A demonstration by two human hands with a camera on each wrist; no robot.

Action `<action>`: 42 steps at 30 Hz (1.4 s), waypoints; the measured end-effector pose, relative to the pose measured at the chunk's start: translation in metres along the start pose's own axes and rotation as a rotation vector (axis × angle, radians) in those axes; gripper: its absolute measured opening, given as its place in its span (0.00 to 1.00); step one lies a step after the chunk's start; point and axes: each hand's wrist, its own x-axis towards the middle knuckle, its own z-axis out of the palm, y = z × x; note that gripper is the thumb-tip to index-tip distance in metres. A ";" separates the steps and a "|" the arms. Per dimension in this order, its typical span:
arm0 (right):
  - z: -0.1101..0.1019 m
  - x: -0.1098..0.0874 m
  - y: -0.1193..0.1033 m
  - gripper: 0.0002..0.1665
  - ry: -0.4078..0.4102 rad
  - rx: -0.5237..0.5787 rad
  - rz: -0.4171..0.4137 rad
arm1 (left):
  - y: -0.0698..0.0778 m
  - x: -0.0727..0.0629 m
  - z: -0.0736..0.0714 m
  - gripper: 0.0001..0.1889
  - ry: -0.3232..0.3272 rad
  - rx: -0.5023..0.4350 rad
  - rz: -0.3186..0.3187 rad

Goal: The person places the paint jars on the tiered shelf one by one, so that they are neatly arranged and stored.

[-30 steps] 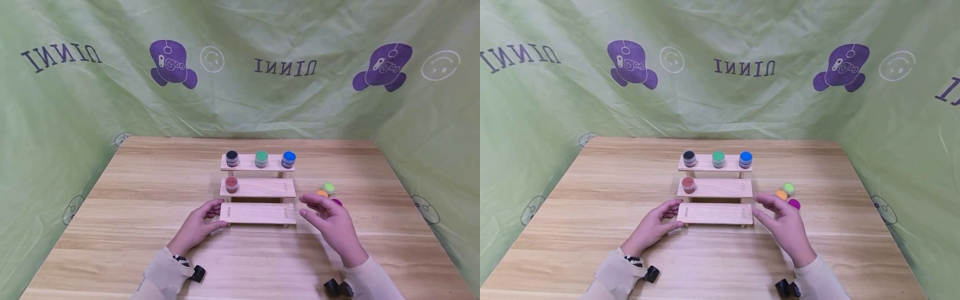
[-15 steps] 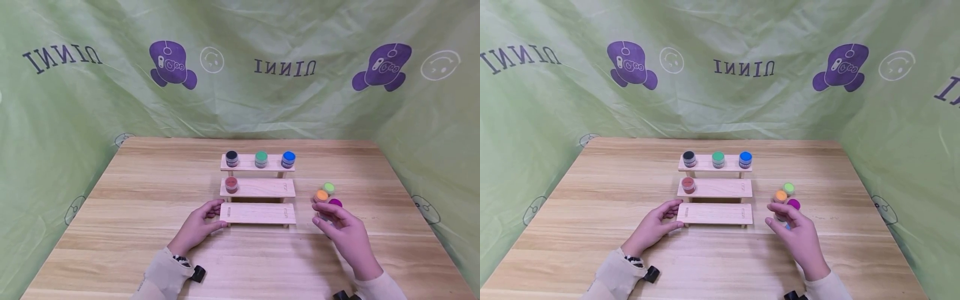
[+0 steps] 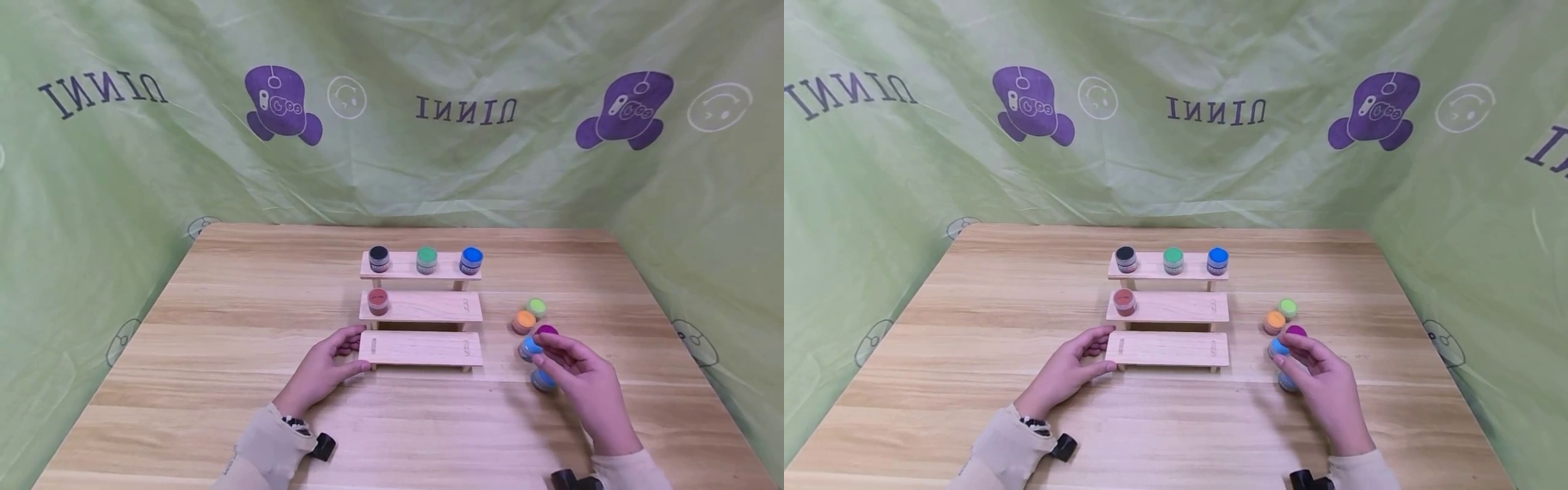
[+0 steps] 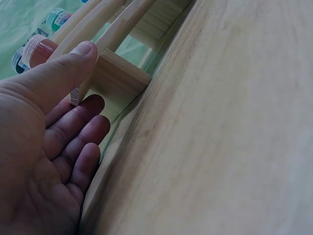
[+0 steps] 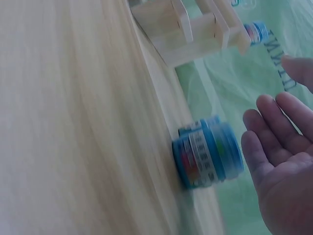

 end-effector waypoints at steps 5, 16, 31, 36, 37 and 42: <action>-0.007 0.002 0.003 0.25 -0.019 -0.101 0.030 | 0.000 0.001 -0.001 0.33 -0.002 0.003 0.003; -0.019 -0.001 0.011 0.26 -0.072 -0.186 0.076 | 0.001 0.000 -0.002 0.33 -0.010 0.000 0.016; -0.027 -0.001 0.020 0.33 -0.200 -0.258 0.206 | -0.001 0.000 -0.001 0.33 -0.004 0.004 0.005; -0.027 -0.001 0.022 0.34 -0.219 -0.262 0.235 | 0.000 0.000 -0.001 0.33 -0.006 0.003 0.005; -0.027 -0.001 0.022 0.35 -0.218 -0.264 0.234 | 0.000 0.000 0.000 0.33 -0.006 0.004 0.005; -0.027 -0.001 0.024 0.36 -0.221 -0.288 0.228 | 0.000 0.000 0.000 0.33 -0.002 0.006 0.001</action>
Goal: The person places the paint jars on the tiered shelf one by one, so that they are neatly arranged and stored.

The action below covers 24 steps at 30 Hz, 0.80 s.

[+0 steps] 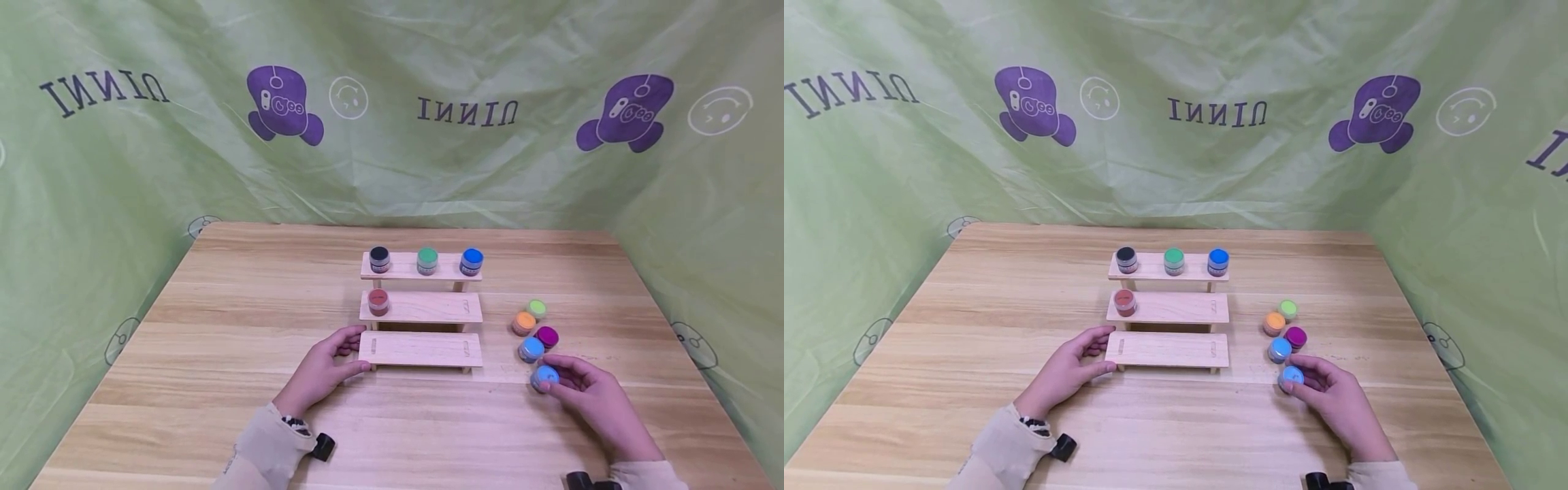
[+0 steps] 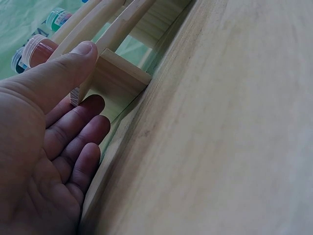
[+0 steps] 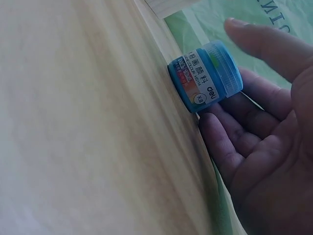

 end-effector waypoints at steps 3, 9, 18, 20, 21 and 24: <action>0.000 0.000 0.001 0.37 -0.002 -0.011 -0.004 | 0.000 0.000 0.000 0.33 0.000 -0.001 0.002; 0.001 0.000 0.002 0.36 -0.001 -0.018 -0.012 | 0.000 0.000 0.000 0.33 -0.002 -0.003 0.007; 0.000 0.000 0.003 0.37 -0.019 -0.044 -0.006 | 0.001 -0.001 0.000 0.34 -0.002 -0.008 0.003; -0.001 0.000 0.004 0.36 -0.024 -0.038 -0.010 | 0.001 -0.001 0.000 0.34 0.000 -0.006 0.002; -0.001 0.000 0.004 0.36 -0.026 -0.035 -0.012 | 0.001 -0.001 0.000 0.34 0.000 -0.007 0.002; -0.001 0.000 0.004 0.35 -0.028 -0.031 -0.019 | 0.000 -0.001 0.000 0.34 0.001 -0.007 0.003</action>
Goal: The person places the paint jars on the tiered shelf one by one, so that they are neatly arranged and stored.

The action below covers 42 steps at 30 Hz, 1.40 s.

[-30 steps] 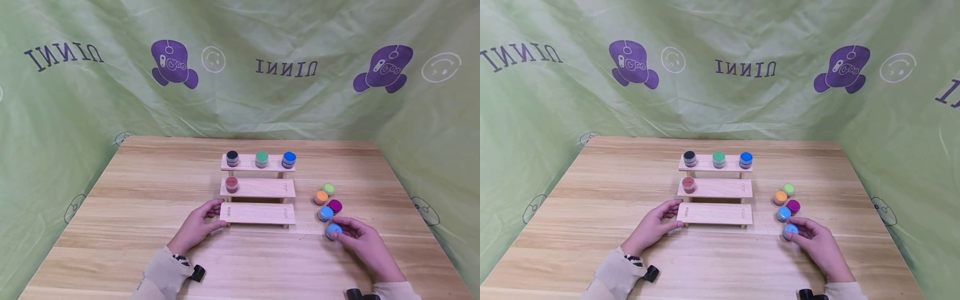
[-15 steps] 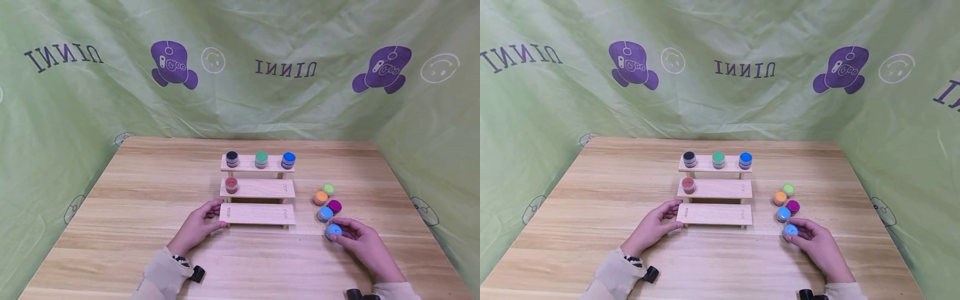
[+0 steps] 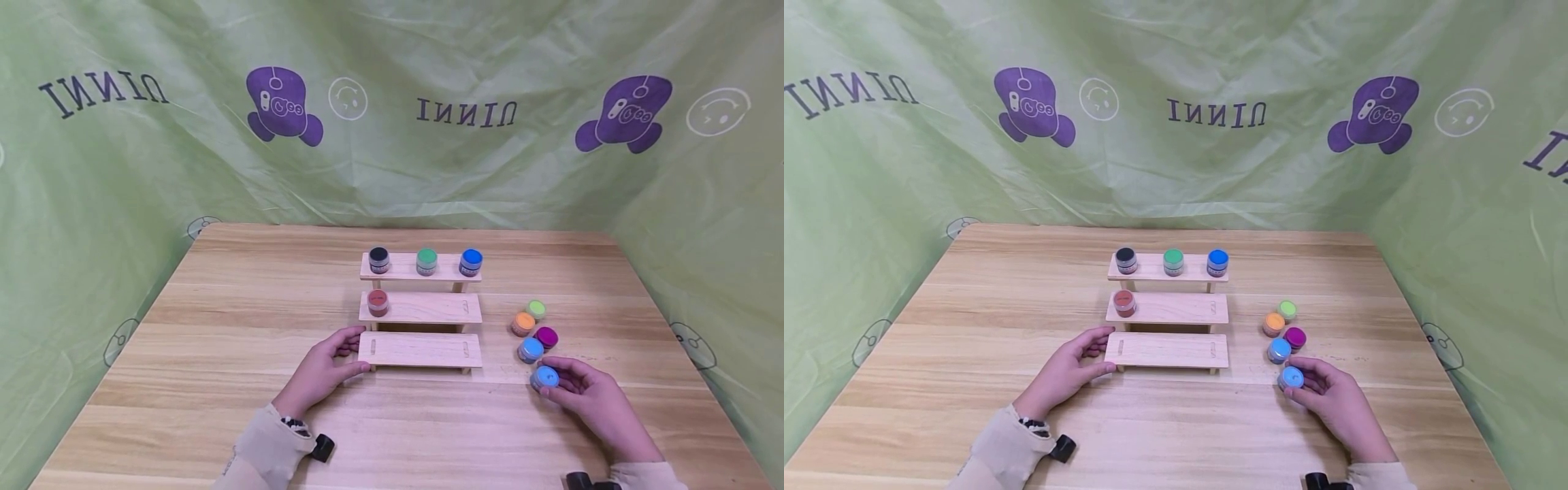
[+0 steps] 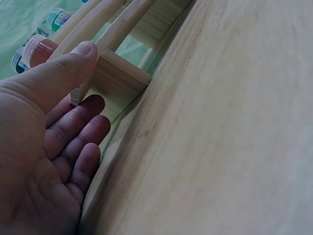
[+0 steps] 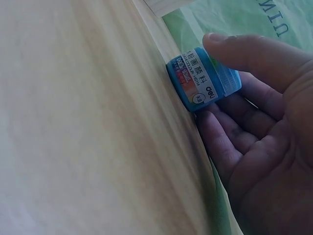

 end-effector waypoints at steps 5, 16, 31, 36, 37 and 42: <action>0.001 0.000 -0.001 0.35 0.012 -0.024 0.006 | -0.001 0.000 0.000 0.34 -0.002 -0.001 0.003; 0.003 0.000 -0.003 0.36 0.072 -0.049 0.017 | -0.001 0.000 -0.001 0.34 -0.004 -0.003 0.004; 0.003 -0.002 -0.016 0.33 0.264 0.090 -0.059 | -0.005 0.002 0.001 0.33 -0.007 -0.009 0.017; 0.003 -0.002 -0.025 0.33 0.296 0.110 -0.073 | -0.003 0.002 0.000 0.33 -0.007 -0.004 0.017; 0.003 -0.002 -0.026 0.33 0.297 0.117 -0.070 | -0.003 0.002 0.000 0.33 -0.008 -0.003 0.015; 0.007 0.000 -0.034 0.33 0.279 0.191 -0.076 | -0.003 0.001 0.000 0.33 -0.006 0.003 0.032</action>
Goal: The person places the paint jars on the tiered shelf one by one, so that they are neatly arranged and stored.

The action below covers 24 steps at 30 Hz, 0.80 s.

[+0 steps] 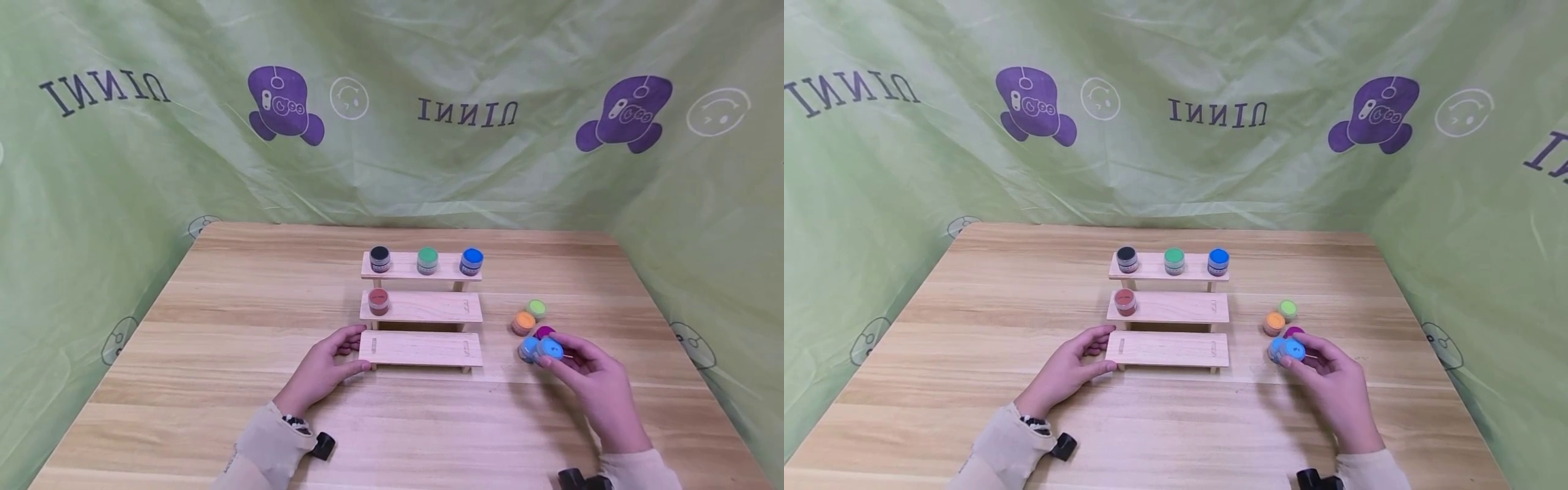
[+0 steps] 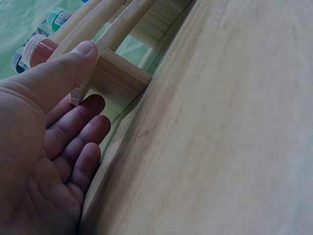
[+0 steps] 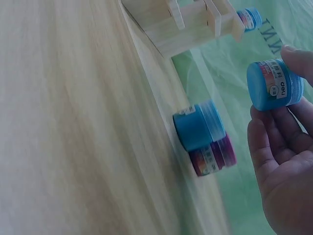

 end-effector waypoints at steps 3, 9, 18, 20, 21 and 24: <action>0.003 0.000 -0.002 0.31 -0.013 0.058 -0.034 | -0.001 0.000 0.000 0.33 0.000 0.005 0.008; 0.008 0.002 -0.006 0.28 -0.024 0.133 -0.100 | -0.001 0.000 0.000 0.34 0.003 0.000 0.005; 0.016 0.005 -0.013 0.30 -0.052 0.150 -0.098 | -0.003 0.000 0.001 0.34 0.002 0.002 0.014; 0.018 0.006 -0.015 0.29 -0.056 0.120 -0.101 | -0.003 0.000 0.000 0.34 0.003 0.000 0.015; 0.018 0.006 -0.016 0.29 -0.059 0.104 -0.103 | -0.003 0.000 0.000 0.34 0.003 -0.001 0.015; 0.021 0.008 -0.020 0.28 -0.056 0.037 -0.125 | -0.004 0.000 0.001 0.34 0.003 -0.002 0.017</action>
